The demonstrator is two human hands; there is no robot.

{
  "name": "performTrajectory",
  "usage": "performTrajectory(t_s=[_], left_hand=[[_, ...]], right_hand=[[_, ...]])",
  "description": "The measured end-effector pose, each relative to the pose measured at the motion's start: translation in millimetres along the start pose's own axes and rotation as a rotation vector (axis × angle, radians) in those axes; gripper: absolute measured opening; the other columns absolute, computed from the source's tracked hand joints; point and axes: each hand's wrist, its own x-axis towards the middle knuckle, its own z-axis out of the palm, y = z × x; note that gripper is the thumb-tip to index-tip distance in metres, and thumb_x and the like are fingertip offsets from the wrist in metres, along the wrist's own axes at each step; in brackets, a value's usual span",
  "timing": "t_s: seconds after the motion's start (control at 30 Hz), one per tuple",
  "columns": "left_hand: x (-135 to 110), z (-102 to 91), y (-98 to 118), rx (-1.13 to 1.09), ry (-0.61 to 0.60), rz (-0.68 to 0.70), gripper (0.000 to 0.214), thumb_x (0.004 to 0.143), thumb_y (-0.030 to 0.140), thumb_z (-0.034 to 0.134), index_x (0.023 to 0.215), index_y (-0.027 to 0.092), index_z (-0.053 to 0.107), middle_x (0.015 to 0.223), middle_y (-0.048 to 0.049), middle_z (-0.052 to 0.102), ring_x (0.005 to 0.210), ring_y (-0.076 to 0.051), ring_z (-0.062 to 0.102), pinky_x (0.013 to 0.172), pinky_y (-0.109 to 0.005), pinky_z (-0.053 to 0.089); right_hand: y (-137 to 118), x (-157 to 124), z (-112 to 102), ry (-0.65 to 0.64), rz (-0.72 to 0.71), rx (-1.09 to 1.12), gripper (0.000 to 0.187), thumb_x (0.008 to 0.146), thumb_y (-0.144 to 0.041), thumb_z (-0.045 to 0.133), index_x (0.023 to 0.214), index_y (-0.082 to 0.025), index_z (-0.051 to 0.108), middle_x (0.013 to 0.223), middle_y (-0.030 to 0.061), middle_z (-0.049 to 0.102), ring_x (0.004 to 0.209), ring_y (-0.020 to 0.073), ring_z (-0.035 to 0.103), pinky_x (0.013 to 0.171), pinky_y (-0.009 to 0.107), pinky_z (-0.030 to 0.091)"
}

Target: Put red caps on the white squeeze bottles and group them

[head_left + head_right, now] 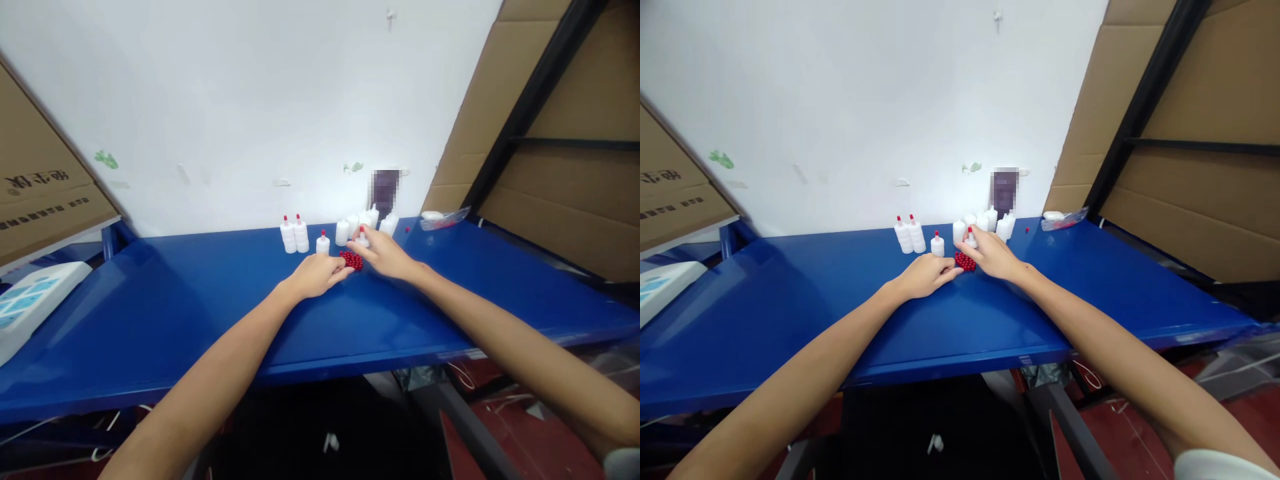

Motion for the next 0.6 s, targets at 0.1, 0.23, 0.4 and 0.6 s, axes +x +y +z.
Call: performTrajectory(t_s=[0.1,0.23,0.4,0.6], left_hand=[[0.2,0.7,-0.5,0.001,0.005,0.0,0.045,0.103,0.046,0.043,0.075,0.017,0.061,0.061,-0.0007,0.057,0.054,-0.013,0.049,0.056,-0.027,0.027],[0.6,1.7,-1.6,-0.01,0.007,0.004,0.045,0.103,0.047,0.043,0.073,0.017,0.06,0.061,-0.0002,0.056,0.053,-0.013,0.047,0.055,-0.026,0.027],[0.7,3.0,-2.7,-0.005,0.007,0.008,0.046,0.103,0.047,0.042,0.073,0.017,0.059,0.062,-0.0006,0.057,0.055,-0.014,0.049,0.056,-0.027,0.027],[0.1,2.4,-1.9,-0.036,-0.005,-0.006,0.046,0.103,0.047,0.043,0.07,0.018,0.057,0.061,0.0001,0.055,0.054,-0.014,0.047,0.057,-0.027,0.025]], right_hand=[[0.1,-1.5,1.9,-0.033,0.034,-0.022,0.019,0.095,-0.037,0.046,0.106,-0.022,0.05,0.083,0.0027,0.062,0.075,0.0225,0.057,0.075,0.035,0.042],[4.4,1.0,4.3,-0.018,0.042,0.003,0.023,0.096,-0.033,0.042,0.115,-0.02,0.045,0.083,0.0025,0.059,0.073,0.0224,0.055,0.073,0.035,0.04],[2.1,20.5,4.5,-0.015,0.002,0.069,0.037,0.098,-0.048,0.046,0.12,-0.018,0.05,0.077,0.0004,0.058,0.069,0.0194,0.053,0.068,0.031,0.038],[-5.0,52.1,16.9,0.002,-0.074,0.086,0.046,0.092,-0.05,0.06,0.125,-0.018,0.063,0.073,-0.0012,0.059,0.066,0.0168,0.048,0.067,0.029,0.036]])
